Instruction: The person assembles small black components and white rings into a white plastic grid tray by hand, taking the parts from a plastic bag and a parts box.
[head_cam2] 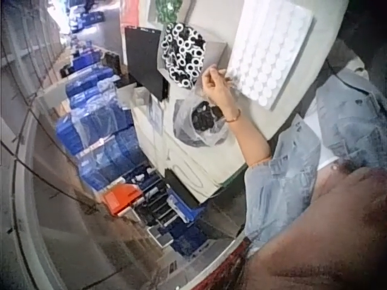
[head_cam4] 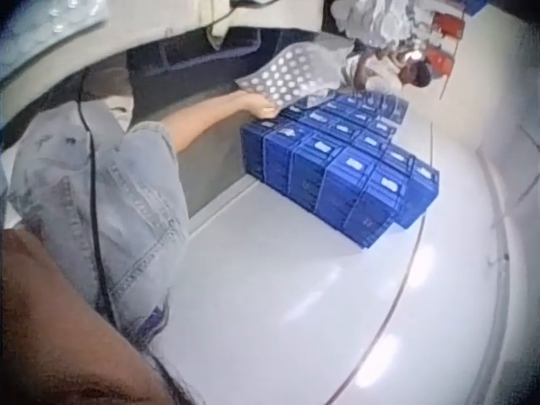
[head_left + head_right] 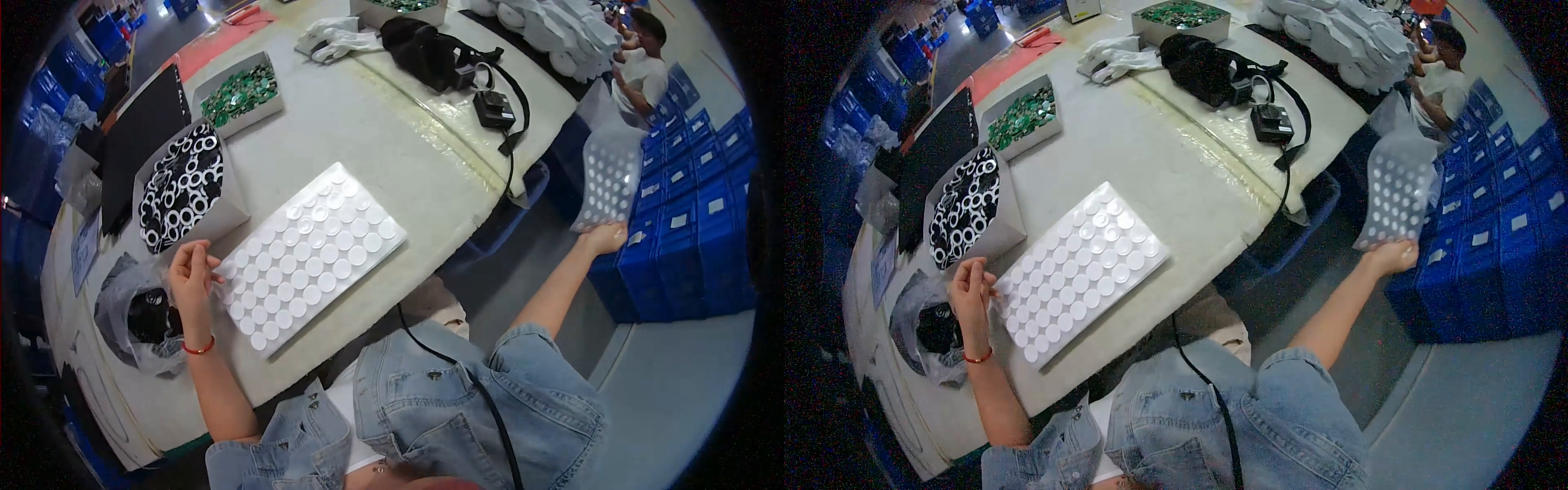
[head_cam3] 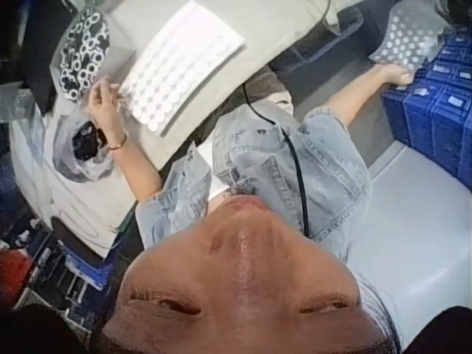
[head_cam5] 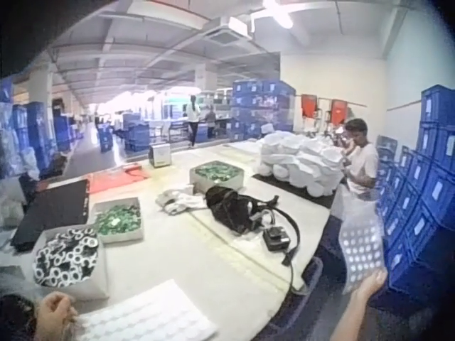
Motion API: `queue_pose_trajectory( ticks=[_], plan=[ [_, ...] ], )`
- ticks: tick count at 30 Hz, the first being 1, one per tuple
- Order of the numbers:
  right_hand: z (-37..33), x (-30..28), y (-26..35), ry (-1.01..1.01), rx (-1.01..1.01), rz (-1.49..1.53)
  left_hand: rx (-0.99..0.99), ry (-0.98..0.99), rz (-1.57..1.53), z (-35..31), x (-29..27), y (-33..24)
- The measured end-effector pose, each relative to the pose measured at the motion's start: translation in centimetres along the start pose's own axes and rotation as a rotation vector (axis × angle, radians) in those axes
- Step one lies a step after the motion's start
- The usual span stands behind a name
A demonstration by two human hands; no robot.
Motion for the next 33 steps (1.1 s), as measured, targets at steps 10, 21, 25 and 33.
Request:
queue_pose_trajectory(
  ticks=[10,21,25,33],
  plan=[
    [-8.7,-1.7,-18.5,0.434,0.388,-0.143,-0.014,-0.011,0.020,-0.3,-0.1,0.3],
    [2.7,3.8,-22.0,0.463,0.693,0.150,0.179,-0.084,0.180,0.2,-2.2,-2.1],
    [-1.8,8.2,-7.7,0.459,0.123,0.100,0.216,-0.328,0.277,-4.0,-5.8,-4.0],
    [-18.3,15.1,3.8,0.915,-0.002,0.156,0.074,-0.627,0.807,-6.7,-12.4,-2.4]
  ],
)
Point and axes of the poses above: each hand's wrist, its own z-axis towards the middle knuckle, its own x-axis out of the palm, y = z × x, the point moved 3 cm from there along z, towards the middle knuckle, and after that the axes turned 8 degrees about z, right-handed, at the moved point
